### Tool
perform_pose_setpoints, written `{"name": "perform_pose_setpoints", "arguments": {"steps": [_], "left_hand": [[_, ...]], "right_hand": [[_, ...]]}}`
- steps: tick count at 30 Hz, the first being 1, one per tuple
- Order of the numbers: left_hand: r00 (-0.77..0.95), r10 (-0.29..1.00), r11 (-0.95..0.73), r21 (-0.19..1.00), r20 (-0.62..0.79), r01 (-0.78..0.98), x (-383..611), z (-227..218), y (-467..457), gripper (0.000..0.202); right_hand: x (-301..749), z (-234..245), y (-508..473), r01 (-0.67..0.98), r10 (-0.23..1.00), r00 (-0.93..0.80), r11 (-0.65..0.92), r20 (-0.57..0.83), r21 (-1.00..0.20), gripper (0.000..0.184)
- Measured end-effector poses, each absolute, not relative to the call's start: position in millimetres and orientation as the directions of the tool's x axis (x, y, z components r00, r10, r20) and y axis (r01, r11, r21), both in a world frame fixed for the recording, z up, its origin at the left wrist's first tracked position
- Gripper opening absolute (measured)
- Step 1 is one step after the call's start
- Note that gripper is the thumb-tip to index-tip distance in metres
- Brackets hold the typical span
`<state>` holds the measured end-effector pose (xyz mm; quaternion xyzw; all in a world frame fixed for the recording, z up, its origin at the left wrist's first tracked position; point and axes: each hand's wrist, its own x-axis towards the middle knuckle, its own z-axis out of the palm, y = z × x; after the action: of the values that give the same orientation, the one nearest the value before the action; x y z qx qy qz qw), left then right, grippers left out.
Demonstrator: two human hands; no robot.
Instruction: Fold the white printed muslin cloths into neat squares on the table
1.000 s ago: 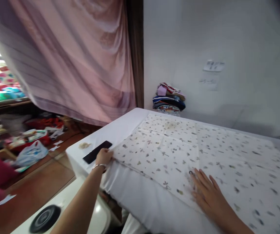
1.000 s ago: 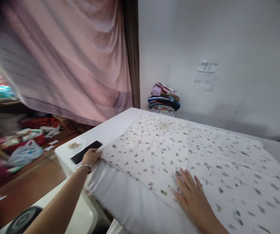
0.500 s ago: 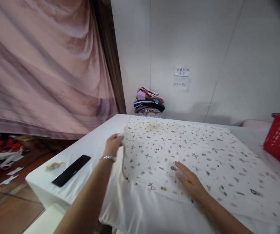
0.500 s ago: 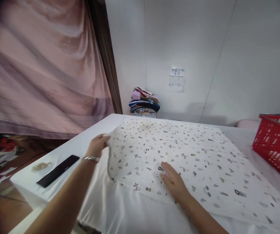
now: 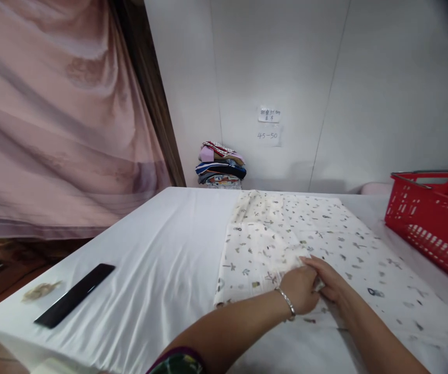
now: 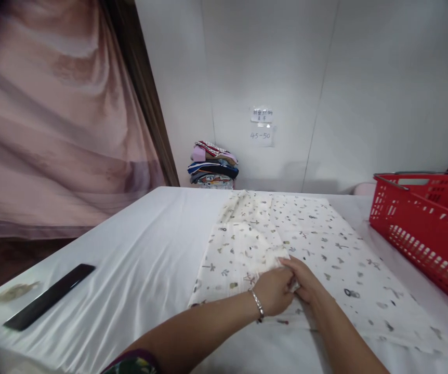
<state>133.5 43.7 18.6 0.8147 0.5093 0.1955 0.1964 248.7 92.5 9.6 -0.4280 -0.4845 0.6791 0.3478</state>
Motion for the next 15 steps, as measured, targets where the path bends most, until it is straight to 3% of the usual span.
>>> {"name": "perform_pose_setpoints", "arguments": {"steps": [5, 12, 15], "left_hand": [[0.495, 0.839, -0.537, 0.489, 0.226, 0.687, 100.3, 21.4, 31.1, 0.027], [0.342, 0.917, -0.399, 0.478, 0.205, 0.783, 41.6, 25.4, -1.1, 0.036], [0.299, 0.933, -0.359, 0.454, 0.201, 0.815, 24.1, 19.0, -17.4, 0.045]], "right_hand": [[243.7, 9.7, 91.0, -0.116, 0.838, -0.444, -0.406, -0.318, -0.907, 0.014], [254.3, 15.0, 93.3, 0.084, 0.825, -0.412, -0.388, -0.387, -0.918, 0.035], [259.7, 14.5, 96.8, 0.097, 0.804, -0.44, -0.401, -0.401, -0.911, 0.038]]}}
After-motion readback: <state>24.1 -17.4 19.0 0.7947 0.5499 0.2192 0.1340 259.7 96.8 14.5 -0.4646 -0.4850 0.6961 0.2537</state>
